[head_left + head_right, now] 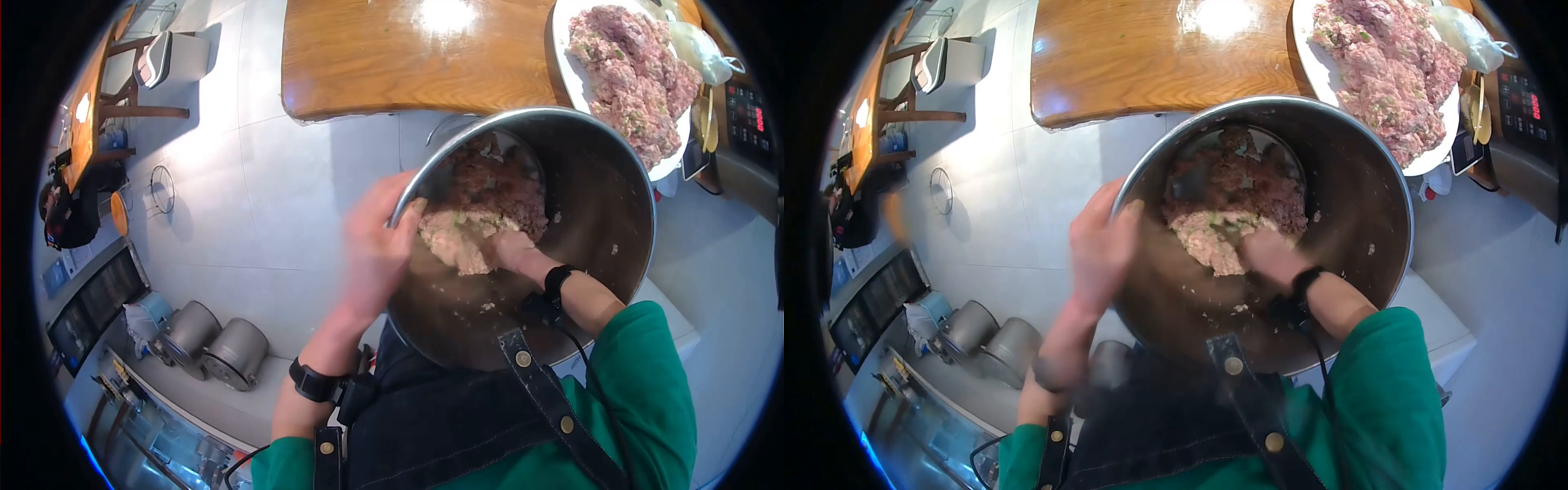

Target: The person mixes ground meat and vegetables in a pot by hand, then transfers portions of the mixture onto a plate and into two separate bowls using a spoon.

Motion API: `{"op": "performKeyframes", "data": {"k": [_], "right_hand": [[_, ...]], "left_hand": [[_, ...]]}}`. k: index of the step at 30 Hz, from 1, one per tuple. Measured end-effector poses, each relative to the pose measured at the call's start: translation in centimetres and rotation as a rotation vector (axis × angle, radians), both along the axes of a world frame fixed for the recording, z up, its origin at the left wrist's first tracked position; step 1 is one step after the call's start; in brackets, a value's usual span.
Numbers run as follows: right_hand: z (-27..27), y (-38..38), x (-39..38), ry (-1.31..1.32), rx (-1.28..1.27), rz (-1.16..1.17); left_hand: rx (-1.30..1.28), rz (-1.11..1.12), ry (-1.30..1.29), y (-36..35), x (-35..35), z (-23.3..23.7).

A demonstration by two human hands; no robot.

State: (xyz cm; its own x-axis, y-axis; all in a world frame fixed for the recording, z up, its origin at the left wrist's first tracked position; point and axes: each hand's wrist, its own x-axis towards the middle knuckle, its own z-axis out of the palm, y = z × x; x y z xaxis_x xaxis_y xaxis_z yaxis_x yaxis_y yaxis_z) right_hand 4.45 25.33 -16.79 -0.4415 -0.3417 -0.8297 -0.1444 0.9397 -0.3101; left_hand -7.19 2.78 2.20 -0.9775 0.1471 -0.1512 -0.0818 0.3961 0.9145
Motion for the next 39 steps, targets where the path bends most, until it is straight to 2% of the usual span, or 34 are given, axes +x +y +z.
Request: {"op": "performKeyframes", "data": {"k": [3,6,8,11,12,13,14,16,19,23,25,27,29,31,34,39], "right_hand": [[-0.8,-0.6,1.2,0.098,-0.056,0.015],[0.7,-0.6,1.2,0.195,-0.134,-0.010],[3.5,0.0,-0.9,0.228,-0.154,-0.032],[8.5,1.2,-4.6,0.094,-0.177,-0.120],[9.1,1.8,-6.1,0.086,-0.060,-0.145],[9.1,2.1,-7.0,0.079,0.057,-0.167],[8.6,2.3,-7.2,0.081,0.057,-0.173],[7.0,2.3,-7.0,0.060,-0.023,-0.131],[1.7,0.0,-4.2,0.130,-0.060,-0.057],[0.8,-3.3,-2.4,0.114,-0.092,-0.305],[0.7,-4.2,-3.1,0.110,-0.069,-0.351],[0.4,-3.4,-4.3,0.275,-0.266,-0.216],[2.6,-3.0,-5.6,0.235,-0.265,-0.218],[4.8,-2.0,-5.7,0.215,-0.320,-0.206],[8.6,-0.8,-5.5,0.192,-0.380,-0.283],[13.5,1.3,-4.4,0.165,-0.433,-0.314]], "left_hand": [[-0.069,-0.017,0.011,0.3,-0.5,0.7],[-0.089,-0.009,-0.002,0.3,-0.4,0.9],[-0.083,-0.003,0.008,0.4,-0.5,0.5],[-0.097,0.009,0.038,0.3,0.1,0.2],[-0.119,0.018,0.038,0.4,0.2,0.2],[-0.142,0.029,0.039,0.4,0.2,0.2],[-0.141,0.024,0.041,0.4,0.2,0.1],[-0.187,0.008,0.048,0.3,0.2,0.1],[-0.173,-0.064,0.022,-0.2,0.0,0.2],[-0.106,-0.042,-0.045,-0.4,0.2,-0.2],[0.044,0.002,-0.114,-0.7,0.5,-0.7],[0.011,0.007,-0.123,-0.5,0.6,-0.4],[-0.012,0.006,-0.110,-0.3,0.3,0.1],[-0.179,-0.037,-0.154,-0.1,0.2,0.7],[-0.115,0.009,-0.194,0.0,0.3,0.7],[-0.128,-0.056,-0.030,-0.7,0.5,0.0]]}}
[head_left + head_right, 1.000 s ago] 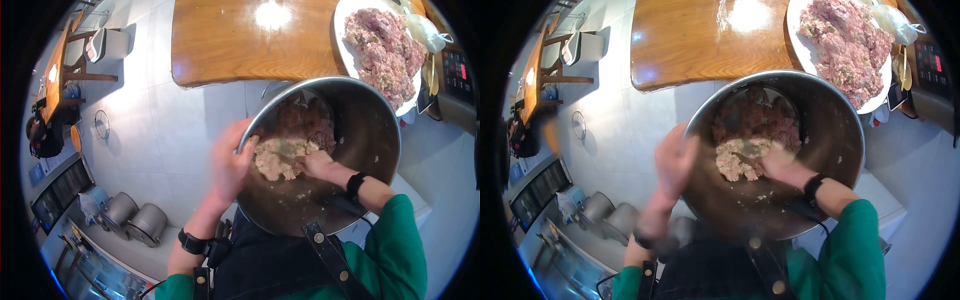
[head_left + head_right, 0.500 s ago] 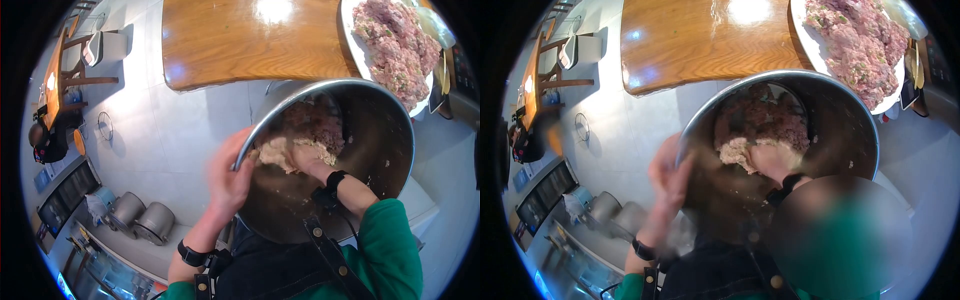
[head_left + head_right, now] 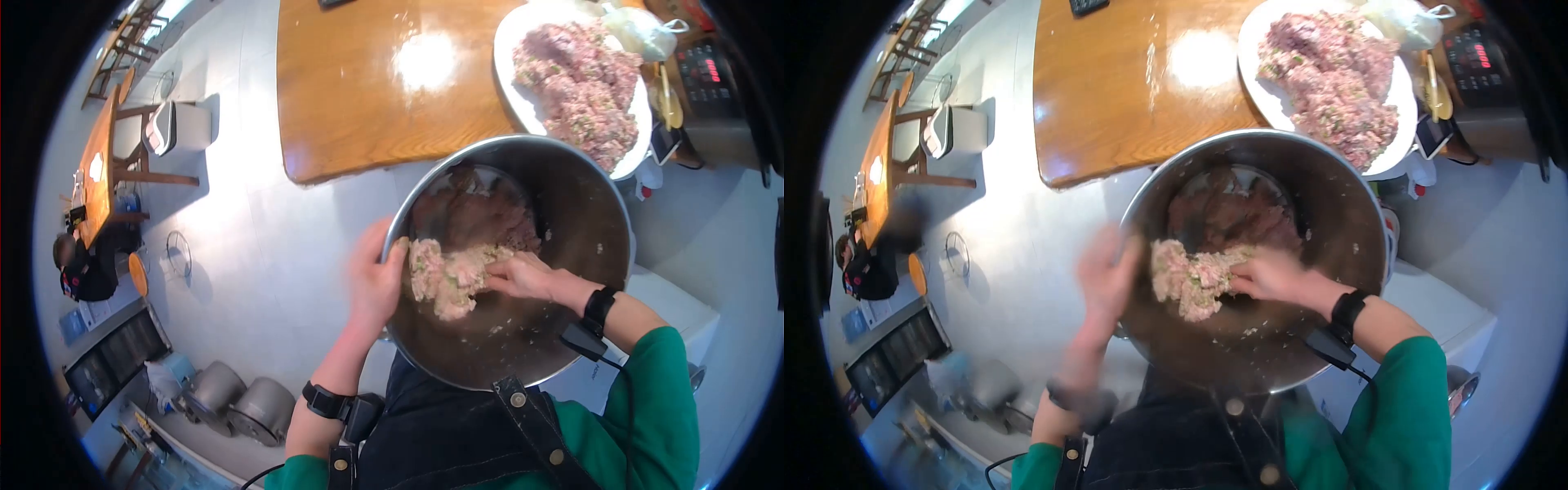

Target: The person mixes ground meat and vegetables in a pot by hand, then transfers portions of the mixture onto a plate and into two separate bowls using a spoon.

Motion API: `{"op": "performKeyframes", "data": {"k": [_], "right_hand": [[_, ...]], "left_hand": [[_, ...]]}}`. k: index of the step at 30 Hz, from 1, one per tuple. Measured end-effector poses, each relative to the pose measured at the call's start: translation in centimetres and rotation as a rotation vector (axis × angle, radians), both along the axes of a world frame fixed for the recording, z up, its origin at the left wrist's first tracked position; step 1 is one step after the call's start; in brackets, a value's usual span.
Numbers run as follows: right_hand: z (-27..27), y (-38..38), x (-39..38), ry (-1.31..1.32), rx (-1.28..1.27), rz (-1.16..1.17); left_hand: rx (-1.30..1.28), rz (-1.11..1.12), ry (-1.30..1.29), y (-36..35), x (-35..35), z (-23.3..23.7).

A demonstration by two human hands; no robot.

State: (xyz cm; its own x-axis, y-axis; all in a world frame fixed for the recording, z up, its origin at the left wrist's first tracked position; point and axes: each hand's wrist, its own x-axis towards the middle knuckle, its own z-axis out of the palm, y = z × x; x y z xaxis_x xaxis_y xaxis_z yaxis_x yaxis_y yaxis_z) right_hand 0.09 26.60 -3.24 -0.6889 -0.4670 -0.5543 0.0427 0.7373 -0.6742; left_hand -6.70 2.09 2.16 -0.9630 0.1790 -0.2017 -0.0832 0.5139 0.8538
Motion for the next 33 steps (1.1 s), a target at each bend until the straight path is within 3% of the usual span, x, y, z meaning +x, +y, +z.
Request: {"op": "performKeyframes", "data": {"k": [6,8,10,16,18,20,22,23,24,26,30,33], "right_hand": [[6.0,2.9,2.9,0.177,-0.088,-0.198],[9.1,3.6,3.2,-0.036,-0.109,-0.331],[11.3,5.1,3.8,0.021,-0.184,-0.430],[18.7,11.1,0.8,0.070,-0.162,-0.975],[18.0,14.0,0.0,0.206,-0.090,-1.045],[16.0,17.2,-0.8,0.335,-0.015,-1.105],[12.9,20.3,-1.9,0.588,0.282,-1.115],[11.5,21.1,-2.6,0.677,0.644,-1.009],[9.6,21.9,-3.6,0.684,0.648,-1.008],[5.2,23.0,-5.5,0.635,0.939,-0.887],[1.0,20.2,-9.4,0.463,0.968,-0.937],[4.1,21.2,-8.7,0.447,0.865,-0.941]], "left_hand": [[0.111,0.046,-0.043,-1.0,0.6,-2.8],[0.102,0.023,-0.002,-1.2,0.3,-2.5],[0.120,0.002,-0.079,-1.0,0.2,-1.6],[0.159,0.055,-0.057,-0.5,0.3,-1.8],[0.242,0.034,-0.050,-0.5,0.2,-1.9],[0.151,0.037,-0.034,0.0,0.3,-0.5],[0.117,0.006,0.068,-0.7,0.7,-1.9],[0.072,-0.020,0.163,-0.7,0.7,-2.5],[0.078,-0.020,0.167,-0.2,0.5,-2.0],[0.046,-0.021,0.148,0.5,0.4,-0.2],[0.124,0.012,0.079,1.2,0.0,1.0],[0.164,0.015,0.051,1.3,0.1,1.7]]}}
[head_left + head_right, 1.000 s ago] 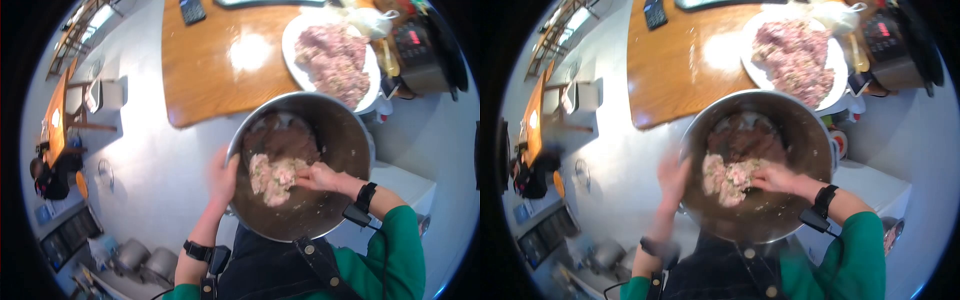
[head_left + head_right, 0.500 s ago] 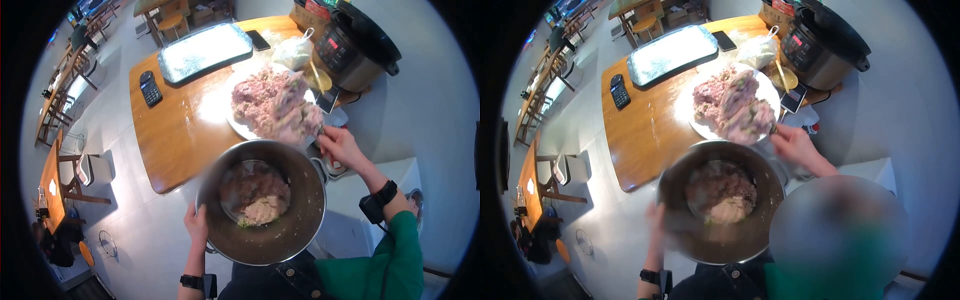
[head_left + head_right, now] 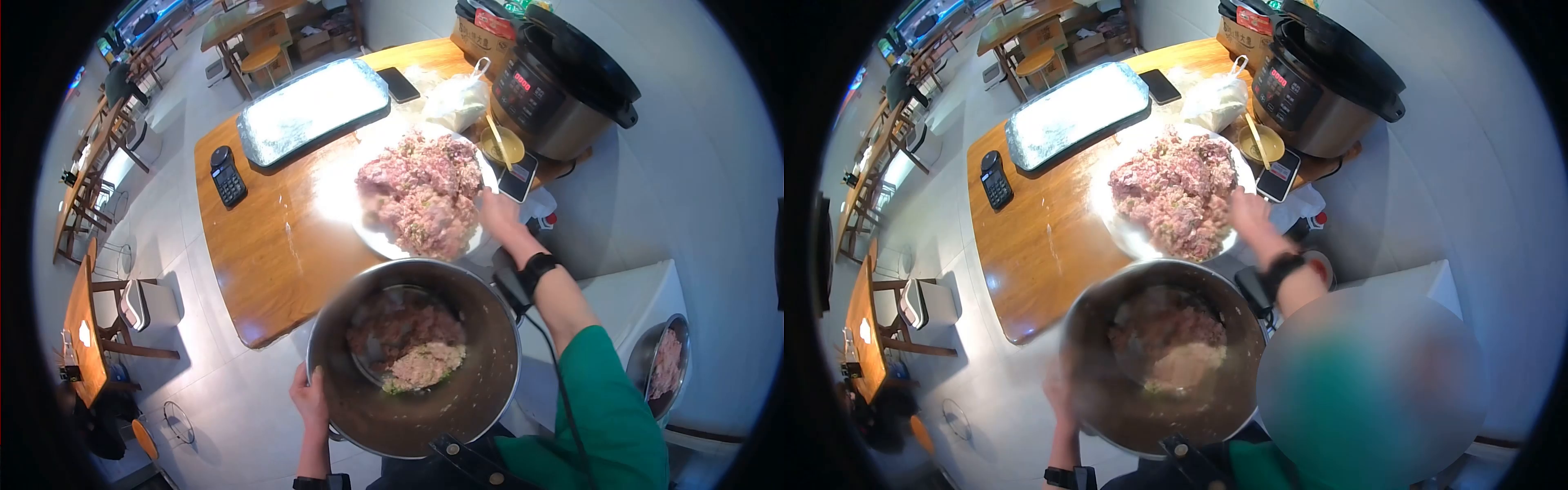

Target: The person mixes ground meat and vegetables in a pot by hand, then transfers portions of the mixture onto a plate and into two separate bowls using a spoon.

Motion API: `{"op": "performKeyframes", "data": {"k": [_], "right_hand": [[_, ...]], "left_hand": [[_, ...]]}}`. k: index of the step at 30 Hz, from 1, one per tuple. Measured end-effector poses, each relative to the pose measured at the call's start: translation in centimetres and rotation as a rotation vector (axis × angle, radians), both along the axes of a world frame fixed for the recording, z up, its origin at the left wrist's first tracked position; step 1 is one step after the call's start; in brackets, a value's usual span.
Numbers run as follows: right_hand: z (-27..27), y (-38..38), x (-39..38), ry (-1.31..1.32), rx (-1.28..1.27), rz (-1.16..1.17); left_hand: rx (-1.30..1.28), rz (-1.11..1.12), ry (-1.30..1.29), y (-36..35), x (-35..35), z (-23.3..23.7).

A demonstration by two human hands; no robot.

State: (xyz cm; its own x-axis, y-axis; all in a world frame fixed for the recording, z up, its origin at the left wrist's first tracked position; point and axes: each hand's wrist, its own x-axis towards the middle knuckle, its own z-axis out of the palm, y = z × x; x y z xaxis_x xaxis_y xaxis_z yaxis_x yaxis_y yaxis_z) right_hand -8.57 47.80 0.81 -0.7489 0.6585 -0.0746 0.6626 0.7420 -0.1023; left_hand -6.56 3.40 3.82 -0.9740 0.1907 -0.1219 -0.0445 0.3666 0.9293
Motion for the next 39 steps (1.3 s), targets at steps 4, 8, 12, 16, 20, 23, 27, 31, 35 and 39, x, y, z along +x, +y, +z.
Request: {"op": "performKeyframes", "data": {"k": [4,8,12,16,20,23,27,31,35,39], "right_hand": [[3.6,0.8,2.0,0.159,-0.065,0.022],[4.5,1.1,1.9,0.210,-0.131,0.005],[2.4,-0.3,0.8,0.167,0.093,0.217],[-1.3,-1.5,0.1,0.110,0.252,0.403],[0.5,-0.9,0.6,0.137,0.284,0.407],[5.2,-2.2,3.1,0.207,0.368,0.357],[11.4,-7.3,7.2,0.574,-0.711,0.180],[10.3,-11.0,9.6,0.332,-0.789,0.467],[4.9,-16.2,8.5,-0.683,-0.219,0.897],[-6.4,-17.2,9.9,-0.773,-0.143,1.179]], "left_hand": [[-0.010,0.018,-0.035,-0.2,0.0,-0.3],[0.028,-0.002,0.001,-0.3,0.1,-0.9],[0.031,0.020,-0.009,-0.2,0.1,-0.6],[0.033,-0.013,-0.027,-0.2,0.2,-0.8],[-0.083,-0.061,0.139,-0.7,0.1,-2.1],[-0.163,-0.015,-0.152,-0.5,-0.3,-0.3],[-0.119,-0.032,0.008,-1.1,-0.4,-2.6],[-0.189,0.081,-0.113,-0.6,-0.4,-2.7],[-0.120,0.080,-0.168,-1.1,-0.2,-3.1],[-0.084,0.077,-0.070,-1.1,-0.1,-3.0]]}}
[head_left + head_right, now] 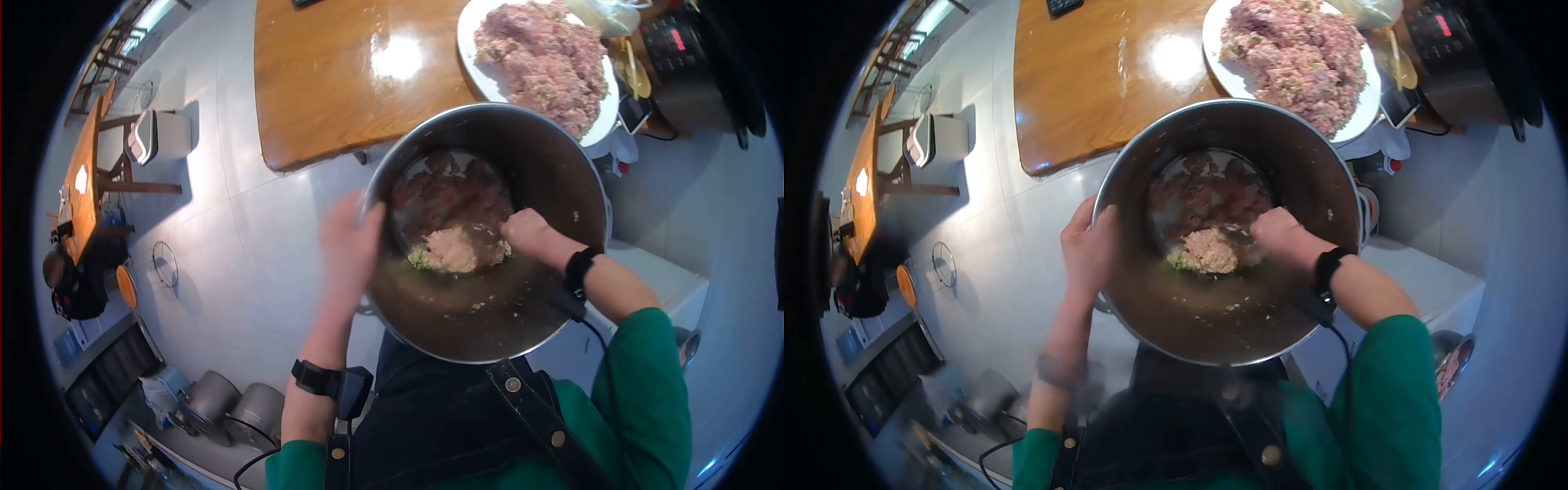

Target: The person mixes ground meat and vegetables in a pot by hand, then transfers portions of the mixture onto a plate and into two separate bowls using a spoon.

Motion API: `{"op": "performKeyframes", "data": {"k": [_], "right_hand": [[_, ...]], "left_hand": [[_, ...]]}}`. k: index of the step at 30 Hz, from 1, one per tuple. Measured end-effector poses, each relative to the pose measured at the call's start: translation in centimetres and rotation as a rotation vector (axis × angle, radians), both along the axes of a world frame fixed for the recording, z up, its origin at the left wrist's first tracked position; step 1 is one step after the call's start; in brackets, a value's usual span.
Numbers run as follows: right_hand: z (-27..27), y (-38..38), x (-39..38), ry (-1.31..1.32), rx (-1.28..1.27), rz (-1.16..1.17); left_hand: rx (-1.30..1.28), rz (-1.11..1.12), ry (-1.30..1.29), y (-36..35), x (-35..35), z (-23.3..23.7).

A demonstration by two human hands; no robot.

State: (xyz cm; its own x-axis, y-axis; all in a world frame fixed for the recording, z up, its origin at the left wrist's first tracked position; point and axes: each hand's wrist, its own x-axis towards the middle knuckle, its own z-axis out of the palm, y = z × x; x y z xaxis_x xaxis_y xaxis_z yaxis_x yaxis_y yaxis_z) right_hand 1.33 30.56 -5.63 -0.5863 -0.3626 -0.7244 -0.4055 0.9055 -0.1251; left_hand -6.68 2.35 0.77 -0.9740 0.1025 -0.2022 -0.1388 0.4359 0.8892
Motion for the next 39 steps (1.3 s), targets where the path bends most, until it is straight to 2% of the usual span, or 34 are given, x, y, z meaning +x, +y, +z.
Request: {"op": "performKeyframes", "data": {"k": [2,6,8,9,12,14,16,19,20,22,24,25,29,33,34,35,37,39], "right_hand": [[-3.5,-1.3,1.0,-0.015,-0.024,0.034],[-7.7,-3.6,2.6,-0.063,-0.058,0.032],[-8.3,-5.7,3.0,-0.004,-0.143,-0.098],[-8.3,-6.0,3.2,-0.089,-0.181,-0.159],[-9.2,-8.9,3.0,-0.101,-0.232,-0.262],[-8.4,-8.6,2.1,-0.072,-0.234,-0.195],[-6.9,-6.7,1.3,-0.108,-0.271,-0.240],[-2.0,-4.1,-1.6,-0.174,-0.378,-0.355],[-2.4,-3.1,-1.9,-0.171,-0.375,-0.361],[-3.3,-0.9,-2.8,-0.079,-0.085,-0.501],[-2.5,0.3,-4.2,0.032,-0.098,-0.621],[-2.8,0.8,-4.6,0.096,-0.098,-0.527],[-4.1,0.3,-5.8,-0.054,0.013,-0.432],[-10.6,-1.8,-2.7,0.087,-0.069,-0.615],[-11.7,-2.0,-2.3,0.149,-0.112,-0.684],[-10.6,-2.7,-2.9,0.151,-0.114,-0.683],[-8.8,-4.7,-4.4,-0.190,-0.127,-0.901],[-9.4,-5.7,-4.6,-0.226,-0.136,-0.945]], "left_hand": [[-0.001,-0.026,-0.029,0.5,-0.2,1.7],[0.009,-0.067,0.039,0.0,-0.3,0.6],[-0.004,-0.084,0.063,0.0,-0.4,0.7],[-0.017,-0.078,0.052,0.0,-0.5,0.7],[0.003,-0.118,0.109,0.2,-0.9,1.2],[-0.076,-0.100,0.053,0.6,-1.1,2.0],[-0.110,-0.084,0.024,0.9,-1.0,2.2],[-0.129,-0.068,-0.043,1.0,-0.8,2.2],[-0.122,-0.067,-0.073,1.0,-0.7,2.2],[-0.103,-0.064,-0.088,0.9,-0.8,2.1],[-0.086,-0.066,-0.105,0.7,-0.7,1.9],[-0.071,-0.045,-0.090,0.6,-0.5,1.6],[-0.038,-0.024,-0.100,0.4,-0.4,1.2],[0.029,-0.030,-0.132,0.2,-0.6,1.3],[0.038,-0.036,-0.114,0.2,-0.6,1.2],[0.046,-0.045,-0.101,0.1,-0.5,1.1],[0.050,-0.067,-0.075,0.2,-0.6,1.2],[0.052,-0.094,-0.047,0.1,-0.6,1.2]]}}
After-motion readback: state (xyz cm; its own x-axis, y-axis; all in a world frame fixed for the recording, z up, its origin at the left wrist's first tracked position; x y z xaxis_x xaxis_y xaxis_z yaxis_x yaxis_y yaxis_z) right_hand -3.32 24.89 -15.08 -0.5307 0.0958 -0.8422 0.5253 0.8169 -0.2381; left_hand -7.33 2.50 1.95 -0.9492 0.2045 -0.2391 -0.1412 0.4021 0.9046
